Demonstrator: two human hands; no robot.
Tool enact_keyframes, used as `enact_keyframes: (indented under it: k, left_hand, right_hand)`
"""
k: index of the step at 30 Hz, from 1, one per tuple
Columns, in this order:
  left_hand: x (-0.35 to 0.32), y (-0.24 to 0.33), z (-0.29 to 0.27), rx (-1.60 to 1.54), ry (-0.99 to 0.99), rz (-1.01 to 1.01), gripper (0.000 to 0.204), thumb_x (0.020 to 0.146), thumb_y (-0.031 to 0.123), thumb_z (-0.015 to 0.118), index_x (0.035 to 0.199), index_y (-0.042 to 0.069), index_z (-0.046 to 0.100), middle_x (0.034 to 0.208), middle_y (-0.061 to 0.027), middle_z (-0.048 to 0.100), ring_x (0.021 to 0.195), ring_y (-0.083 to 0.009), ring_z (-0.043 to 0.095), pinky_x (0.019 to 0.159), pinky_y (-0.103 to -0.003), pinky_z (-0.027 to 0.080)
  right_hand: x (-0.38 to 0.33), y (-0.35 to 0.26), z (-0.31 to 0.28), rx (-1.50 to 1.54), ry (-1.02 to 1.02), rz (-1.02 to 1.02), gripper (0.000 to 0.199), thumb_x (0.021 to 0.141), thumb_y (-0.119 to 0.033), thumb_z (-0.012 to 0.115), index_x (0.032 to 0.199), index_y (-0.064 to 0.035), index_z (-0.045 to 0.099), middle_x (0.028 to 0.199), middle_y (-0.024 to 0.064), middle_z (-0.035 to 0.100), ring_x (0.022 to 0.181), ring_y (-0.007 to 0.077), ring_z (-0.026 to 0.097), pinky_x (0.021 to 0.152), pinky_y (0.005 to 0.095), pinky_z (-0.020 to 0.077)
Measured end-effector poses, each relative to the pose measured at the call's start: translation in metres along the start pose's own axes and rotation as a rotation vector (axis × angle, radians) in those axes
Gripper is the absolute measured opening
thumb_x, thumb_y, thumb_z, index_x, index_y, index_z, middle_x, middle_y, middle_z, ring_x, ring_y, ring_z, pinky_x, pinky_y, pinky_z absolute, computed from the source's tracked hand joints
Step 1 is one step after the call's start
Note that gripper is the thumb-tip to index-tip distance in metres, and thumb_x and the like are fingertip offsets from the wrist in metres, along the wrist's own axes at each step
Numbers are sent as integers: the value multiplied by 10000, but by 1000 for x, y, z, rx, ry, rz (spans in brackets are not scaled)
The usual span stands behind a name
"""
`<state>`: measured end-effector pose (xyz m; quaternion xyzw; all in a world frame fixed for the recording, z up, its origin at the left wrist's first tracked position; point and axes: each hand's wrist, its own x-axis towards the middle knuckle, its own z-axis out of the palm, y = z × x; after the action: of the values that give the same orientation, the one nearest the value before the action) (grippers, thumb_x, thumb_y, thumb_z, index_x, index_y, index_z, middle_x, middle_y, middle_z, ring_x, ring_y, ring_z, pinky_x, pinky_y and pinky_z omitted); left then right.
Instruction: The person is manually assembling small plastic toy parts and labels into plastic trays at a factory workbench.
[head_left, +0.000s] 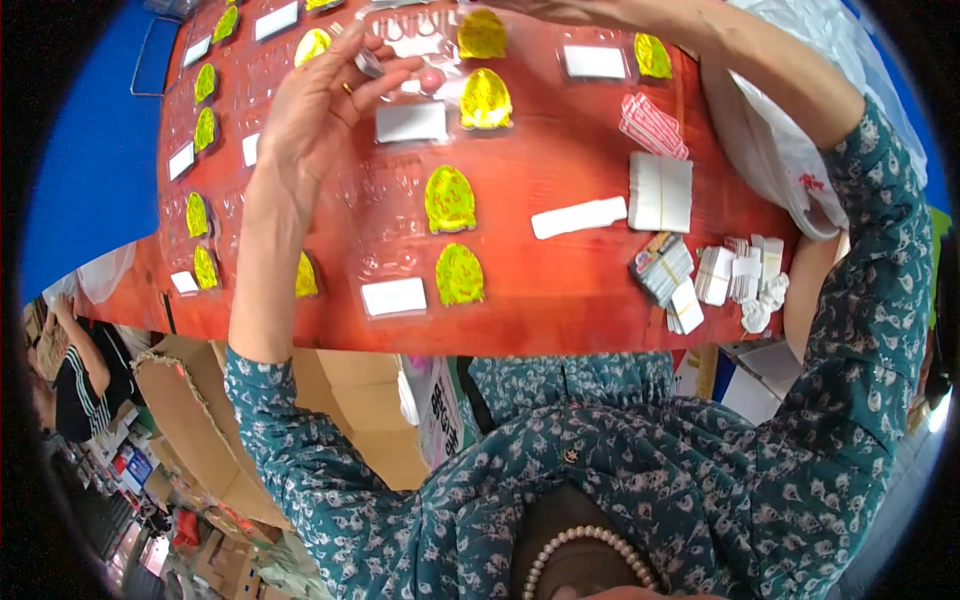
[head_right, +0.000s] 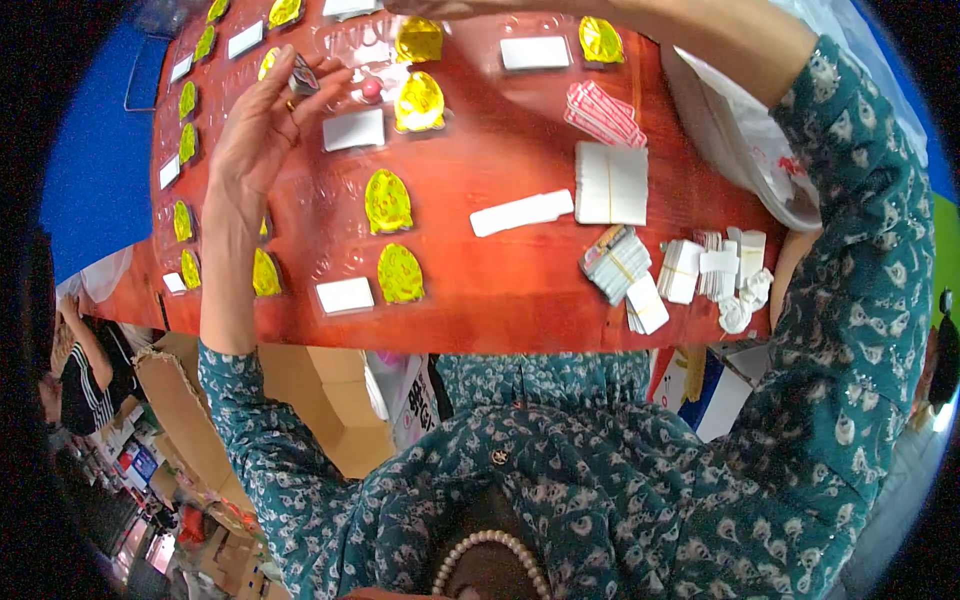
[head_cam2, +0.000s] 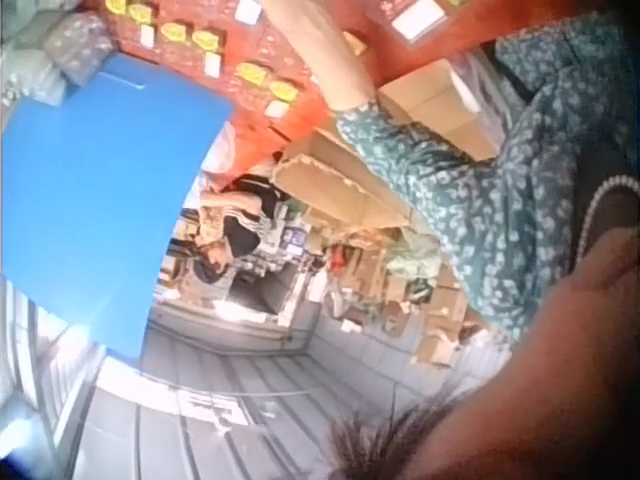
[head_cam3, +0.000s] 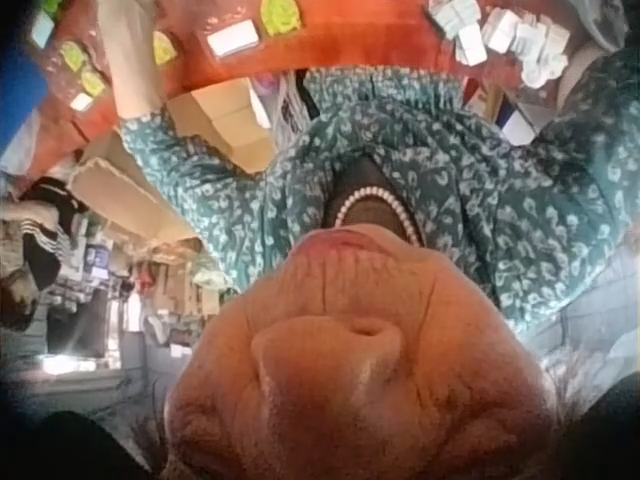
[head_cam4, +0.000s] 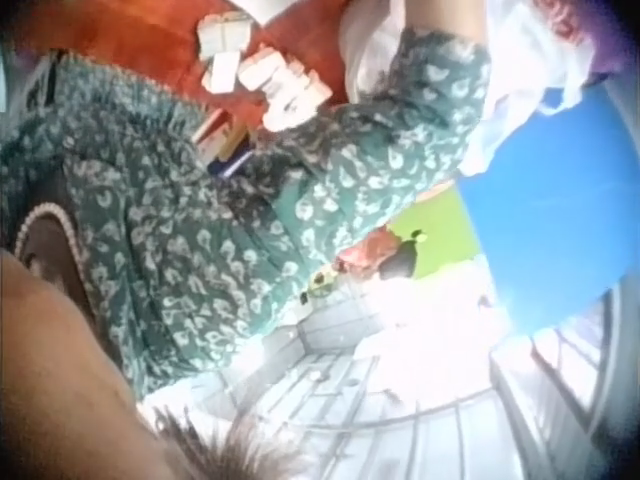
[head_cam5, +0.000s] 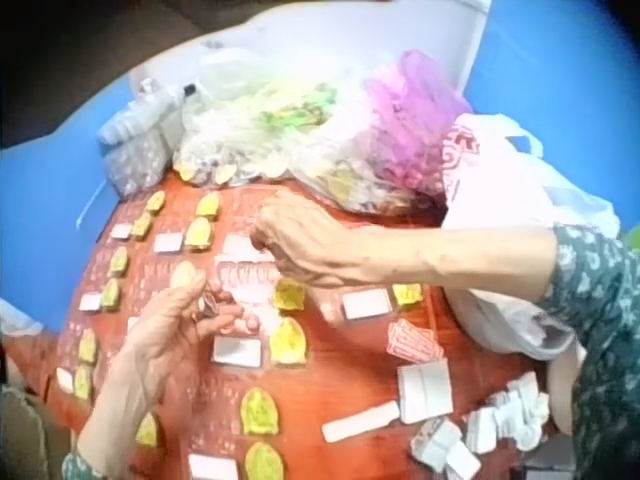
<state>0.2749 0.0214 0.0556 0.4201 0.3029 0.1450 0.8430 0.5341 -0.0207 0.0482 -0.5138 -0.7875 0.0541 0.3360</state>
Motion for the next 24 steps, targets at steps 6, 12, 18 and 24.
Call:
enact_keyframes:
  k: [6,12,18,24]
  left_hand:
    - [-36,5,-14,-101,-5,36,309,907,178,475,1089,-71,475,1192,-252,476,1134,-351,465,1008,-375,378]
    - [-87,-39,57,-298,-199,132,224,885,139,522,1057,-4,545,988,-72,603,907,-138,579,834,-277,482]
    - [-122,-84,107,-438,-164,128,275,885,151,524,1097,-23,514,1053,-106,580,959,-179,565,903,-317,458]
    - [-128,-117,148,-204,-18,94,258,870,166,554,1044,-21,519,1026,-110,577,948,-215,574,841,-372,491]
  right_hand:
    - [-27,-93,5,210,-166,125,280,672,-213,662,775,-12,495,678,132,439,652,313,440,622,398,375]
    - [-51,-201,-44,297,-271,229,329,669,-250,683,764,-2,489,669,135,441,646,316,443,620,400,380]
    - [-101,-238,-48,122,-51,279,230,672,-142,610,640,42,476,592,219,503,587,363,546,507,407,418]
    - [-166,-224,-52,-8,91,366,131,716,-106,549,675,-2,482,624,195,509,601,355,539,528,423,412]
